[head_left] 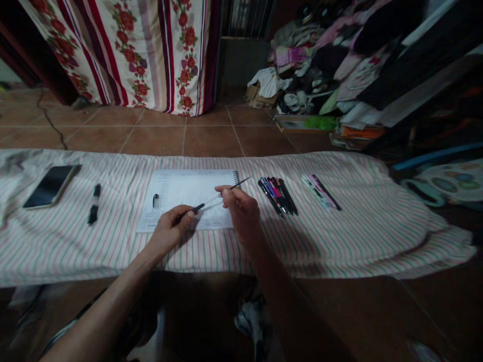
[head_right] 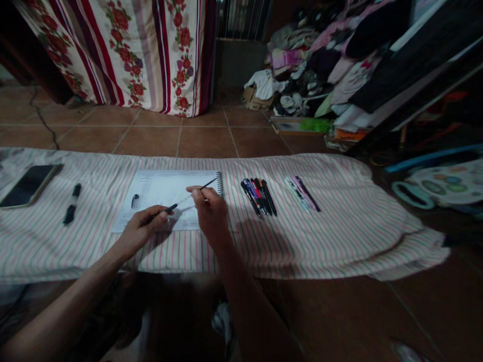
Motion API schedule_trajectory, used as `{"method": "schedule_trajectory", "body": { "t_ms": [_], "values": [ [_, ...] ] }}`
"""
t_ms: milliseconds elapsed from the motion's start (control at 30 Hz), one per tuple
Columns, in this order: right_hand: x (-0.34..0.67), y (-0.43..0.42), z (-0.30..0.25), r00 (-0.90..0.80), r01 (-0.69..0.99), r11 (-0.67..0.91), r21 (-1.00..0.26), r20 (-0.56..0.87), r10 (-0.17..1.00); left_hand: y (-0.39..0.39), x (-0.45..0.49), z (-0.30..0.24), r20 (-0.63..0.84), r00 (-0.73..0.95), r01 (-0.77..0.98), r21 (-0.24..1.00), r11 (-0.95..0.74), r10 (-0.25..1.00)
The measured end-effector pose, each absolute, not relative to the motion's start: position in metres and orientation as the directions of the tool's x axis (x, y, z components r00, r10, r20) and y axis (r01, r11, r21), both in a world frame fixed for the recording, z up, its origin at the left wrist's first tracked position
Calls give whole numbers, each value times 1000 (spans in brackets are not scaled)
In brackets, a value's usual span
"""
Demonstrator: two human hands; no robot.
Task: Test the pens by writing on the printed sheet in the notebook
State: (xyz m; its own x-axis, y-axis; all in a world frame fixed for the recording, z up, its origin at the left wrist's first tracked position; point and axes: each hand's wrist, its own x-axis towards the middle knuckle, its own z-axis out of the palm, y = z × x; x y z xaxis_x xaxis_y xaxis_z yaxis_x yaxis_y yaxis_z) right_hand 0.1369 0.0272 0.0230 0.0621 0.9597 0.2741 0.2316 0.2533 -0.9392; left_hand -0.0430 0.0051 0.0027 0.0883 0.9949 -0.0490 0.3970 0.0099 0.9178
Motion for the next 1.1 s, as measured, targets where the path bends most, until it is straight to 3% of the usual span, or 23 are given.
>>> {"method": "schedule_trajectory", "body": {
  "t_ms": [233, 533, 700, 900, 1100],
  "values": [
    [131, 24, 23, -12, 240, 249, -938, 254, 967, 4, -41, 1, -75, 108, 370, 929, 30, 991],
    [122, 22, 19, -86, 269, 304, -914, 291, 953, 0, -33, 8, -122, 173, 193, 977, 88, 977],
    [119, 22, 14, -118, 210, 210, -955, 189, 975, -3, -30, 12, -119, 176, 41, 993, 113, 977],
    [120, 26, 11, -76, 199, 143, -969, 130, 989, -3, -31, 14, -157, 131, -62, 984, 166, 979],
    [145, 41, 0, 147, 254, 116, -960, 156, 977, -3, -36, 12, -236, 47, -95, 966, 240, 971]
  ]
}}
